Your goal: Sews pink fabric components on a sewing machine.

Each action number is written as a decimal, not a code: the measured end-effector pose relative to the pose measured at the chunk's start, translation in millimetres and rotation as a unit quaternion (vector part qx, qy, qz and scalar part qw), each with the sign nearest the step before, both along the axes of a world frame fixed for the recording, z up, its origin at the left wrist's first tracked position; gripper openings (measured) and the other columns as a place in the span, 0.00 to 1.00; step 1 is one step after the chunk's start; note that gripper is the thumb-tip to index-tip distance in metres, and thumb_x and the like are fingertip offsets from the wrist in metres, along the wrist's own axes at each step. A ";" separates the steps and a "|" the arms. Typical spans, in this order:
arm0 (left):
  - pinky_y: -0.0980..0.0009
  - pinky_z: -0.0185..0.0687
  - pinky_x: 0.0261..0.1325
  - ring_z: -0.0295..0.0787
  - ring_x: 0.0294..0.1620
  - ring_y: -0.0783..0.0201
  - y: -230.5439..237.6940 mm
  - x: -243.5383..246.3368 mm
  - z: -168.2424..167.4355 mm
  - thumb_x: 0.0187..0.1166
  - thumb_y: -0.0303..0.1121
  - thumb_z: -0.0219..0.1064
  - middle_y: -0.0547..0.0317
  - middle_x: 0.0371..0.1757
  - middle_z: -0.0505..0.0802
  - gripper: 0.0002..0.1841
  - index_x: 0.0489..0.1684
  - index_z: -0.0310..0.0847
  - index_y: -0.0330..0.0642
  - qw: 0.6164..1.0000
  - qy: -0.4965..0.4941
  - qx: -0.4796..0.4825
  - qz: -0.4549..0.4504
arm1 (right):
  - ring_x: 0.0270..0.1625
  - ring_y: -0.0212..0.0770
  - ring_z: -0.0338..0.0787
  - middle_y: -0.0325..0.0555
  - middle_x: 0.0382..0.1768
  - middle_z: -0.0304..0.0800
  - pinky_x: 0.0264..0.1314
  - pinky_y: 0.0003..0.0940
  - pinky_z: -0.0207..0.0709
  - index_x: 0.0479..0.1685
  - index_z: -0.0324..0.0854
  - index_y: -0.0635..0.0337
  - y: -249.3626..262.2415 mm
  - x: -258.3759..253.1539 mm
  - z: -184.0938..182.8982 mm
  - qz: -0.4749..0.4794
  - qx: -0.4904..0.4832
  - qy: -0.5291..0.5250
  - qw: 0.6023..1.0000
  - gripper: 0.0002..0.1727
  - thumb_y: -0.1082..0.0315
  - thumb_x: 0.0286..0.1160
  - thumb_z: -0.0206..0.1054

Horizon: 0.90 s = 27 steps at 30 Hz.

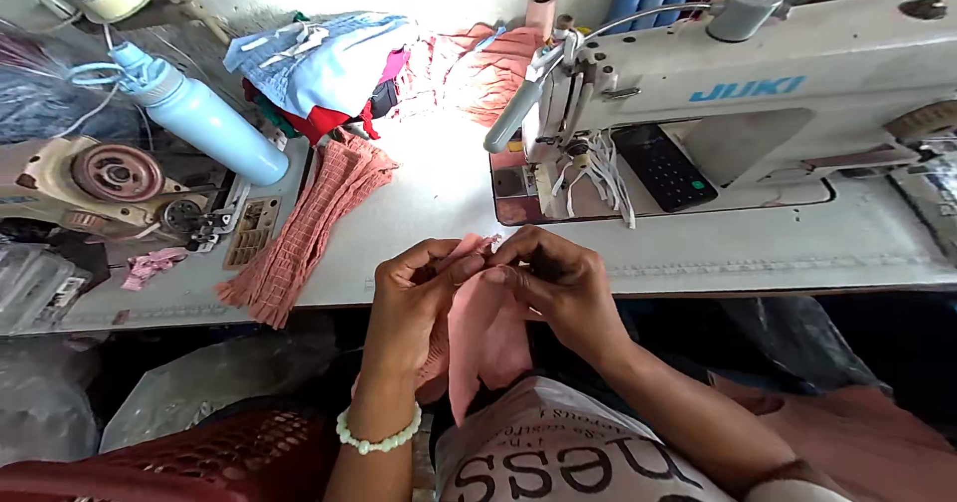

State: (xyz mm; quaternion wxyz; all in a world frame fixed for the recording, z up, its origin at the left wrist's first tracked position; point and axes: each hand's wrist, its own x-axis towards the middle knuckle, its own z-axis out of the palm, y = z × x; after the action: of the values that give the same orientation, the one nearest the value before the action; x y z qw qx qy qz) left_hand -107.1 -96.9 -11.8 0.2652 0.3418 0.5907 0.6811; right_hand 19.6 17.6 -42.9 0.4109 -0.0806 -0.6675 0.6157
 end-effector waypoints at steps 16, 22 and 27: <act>0.83 0.85 0.44 0.89 0.38 0.82 -4.8 -4.5 1.6 0.80 0.34 0.69 0.75 0.36 0.94 0.06 0.43 0.93 0.46 0.991 0.128 -0.002 -0.027 | 0.22 0.20 0.82 0.33 0.28 0.88 0.24 0.12 0.78 0.38 0.84 0.60 3.3 -4.2 5.8 -0.025 -0.038 -0.021 0.999 0.05 0.76 0.69 0.74; 0.83 0.87 0.42 0.91 0.37 0.80 -10.1 0.0 3.9 0.71 0.34 0.78 0.71 0.37 0.95 0.07 0.41 0.93 0.42 0.971 0.232 -0.009 0.050 | 0.30 0.19 0.82 0.35 0.35 0.87 0.30 0.11 0.76 0.40 0.84 0.62 -1.5 -8.7 2.8 -0.033 0.023 -0.033 0.999 0.05 0.73 0.70 0.74; 0.84 0.87 0.45 0.90 0.40 0.81 -31.6 -18.3 18.0 0.73 0.36 0.77 0.77 0.40 0.95 0.05 0.40 0.94 0.48 0.953 0.291 0.006 0.086 | 0.36 0.19 0.83 0.39 0.39 0.91 0.38 0.14 0.74 0.46 0.91 0.64 -5.1 -11.2 -17.0 0.053 0.060 -0.095 0.992 0.15 0.60 0.81 0.69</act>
State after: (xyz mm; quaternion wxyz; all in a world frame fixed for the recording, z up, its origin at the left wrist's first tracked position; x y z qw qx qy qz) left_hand -125.4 -128.5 6.2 0.0198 0.4747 0.6653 0.5759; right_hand 8.5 12.4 -59.9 0.3161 -0.0781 -0.7427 0.5851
